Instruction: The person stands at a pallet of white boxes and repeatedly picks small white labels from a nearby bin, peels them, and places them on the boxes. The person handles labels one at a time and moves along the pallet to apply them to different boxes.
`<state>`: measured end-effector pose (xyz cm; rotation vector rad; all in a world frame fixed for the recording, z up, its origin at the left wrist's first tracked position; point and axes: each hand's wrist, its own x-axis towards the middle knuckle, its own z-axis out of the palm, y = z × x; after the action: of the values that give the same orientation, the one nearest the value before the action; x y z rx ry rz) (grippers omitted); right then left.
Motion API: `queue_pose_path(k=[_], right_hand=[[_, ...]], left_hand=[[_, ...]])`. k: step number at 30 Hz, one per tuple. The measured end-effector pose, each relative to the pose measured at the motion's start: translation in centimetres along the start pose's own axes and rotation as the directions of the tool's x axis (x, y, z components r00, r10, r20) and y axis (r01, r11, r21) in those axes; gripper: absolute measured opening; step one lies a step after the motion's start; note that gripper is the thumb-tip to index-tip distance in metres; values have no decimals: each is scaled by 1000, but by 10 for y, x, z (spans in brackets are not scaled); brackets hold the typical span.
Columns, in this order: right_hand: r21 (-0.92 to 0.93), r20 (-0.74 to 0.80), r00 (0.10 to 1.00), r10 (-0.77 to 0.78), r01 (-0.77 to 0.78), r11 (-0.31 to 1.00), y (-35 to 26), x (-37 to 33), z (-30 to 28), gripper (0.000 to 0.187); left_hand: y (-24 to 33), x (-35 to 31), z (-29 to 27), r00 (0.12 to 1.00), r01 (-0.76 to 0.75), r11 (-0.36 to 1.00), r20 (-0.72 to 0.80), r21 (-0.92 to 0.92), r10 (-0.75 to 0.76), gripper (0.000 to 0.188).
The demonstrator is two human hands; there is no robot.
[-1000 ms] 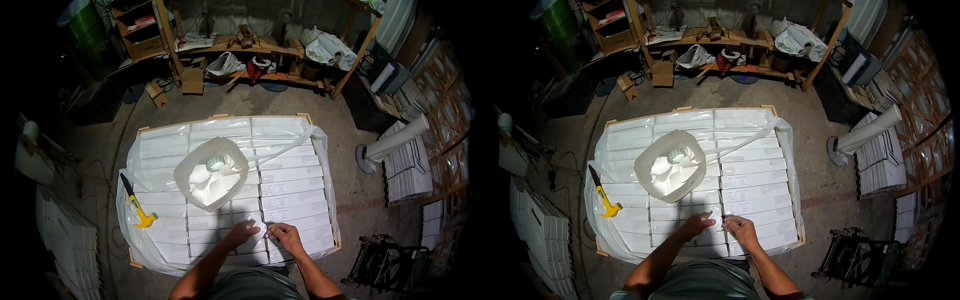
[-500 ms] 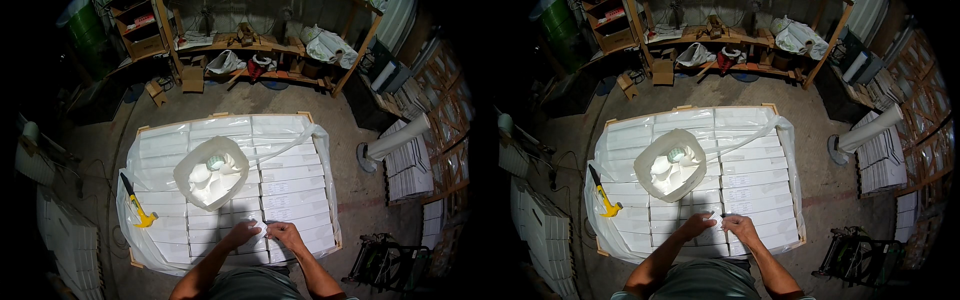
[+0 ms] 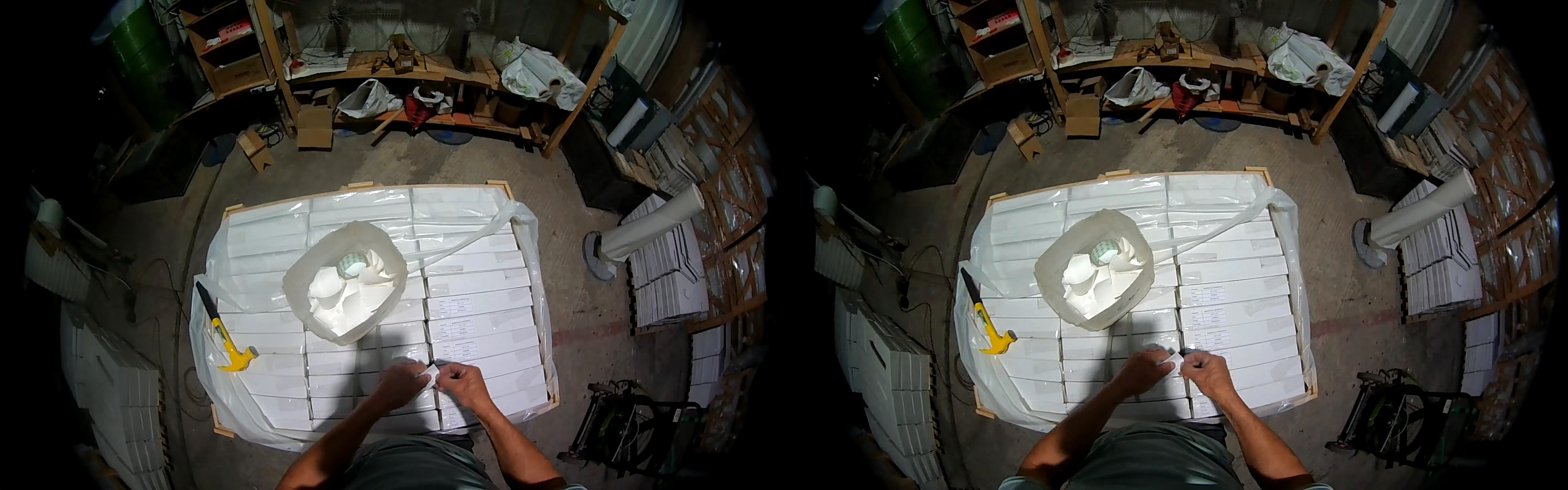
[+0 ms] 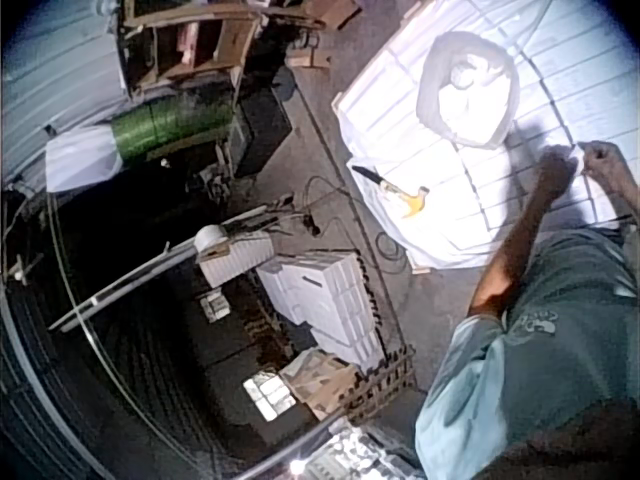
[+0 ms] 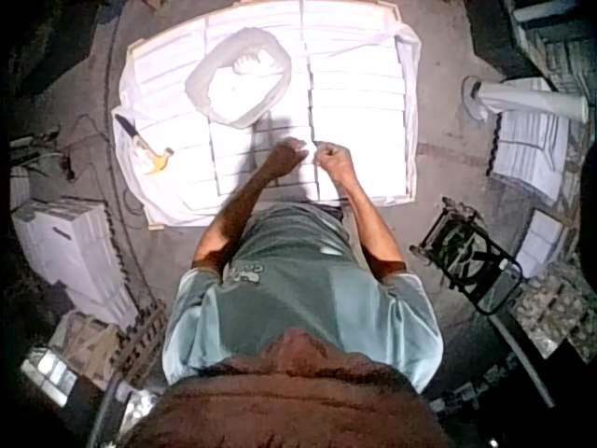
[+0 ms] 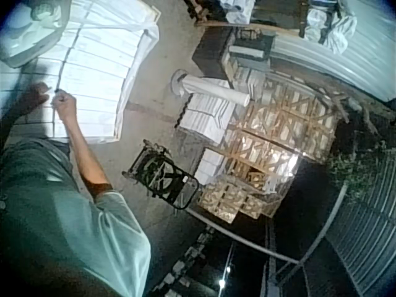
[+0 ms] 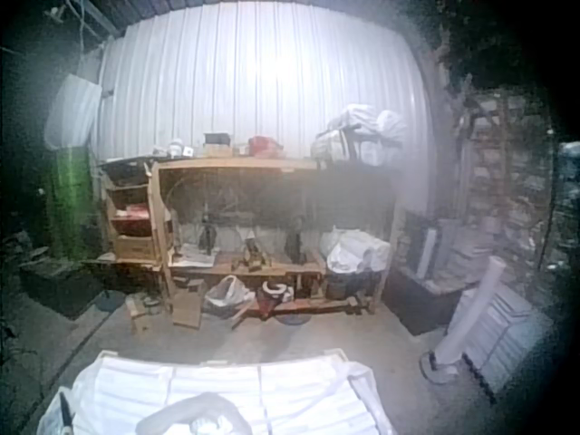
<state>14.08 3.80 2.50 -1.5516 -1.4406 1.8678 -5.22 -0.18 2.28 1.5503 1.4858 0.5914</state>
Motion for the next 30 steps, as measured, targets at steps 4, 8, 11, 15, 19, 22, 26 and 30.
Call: queue_pose_path(k=[4,8,11,15,19,22,26,30], right_hand=[[-56,-67,997,-31,28,998,16,5,4,18],[-105,-127,990,-63,50,993,21,5,9,20],[-52,-104,994,-31,26,998,7,0,8,19],[177,-63,998,-2,14,984,-5,-6,6,19],[191,-53,999,4,6,982,-26,-15,5,21],[128,-134,990,-50,68,989,-27,-18,8,23],[-164,-300,914,-274,234,958,-39,-27,14,21],[-285,-289,881,-375,295,912,-41,-27,16,21]], left_hand=[[0,1,1,1000,-11,1000,-1,15,11,26],[-5,3,3,1000,4,1000,9,-23,-4,29],[-8,1,2,995,98,981,22,-165,-96,30],[13,-1,-19,930,365,846,181,-388,-319,29],[1,-5,-13,891,446,591,271,-672,-364,31],[3,-5,-13,878,461,502,295,-731,-377,33],[0,-5,-10,881,445,480,275,-756,-384,34],[10,-3,-16,883,454,663,199,-596,-426,39]])
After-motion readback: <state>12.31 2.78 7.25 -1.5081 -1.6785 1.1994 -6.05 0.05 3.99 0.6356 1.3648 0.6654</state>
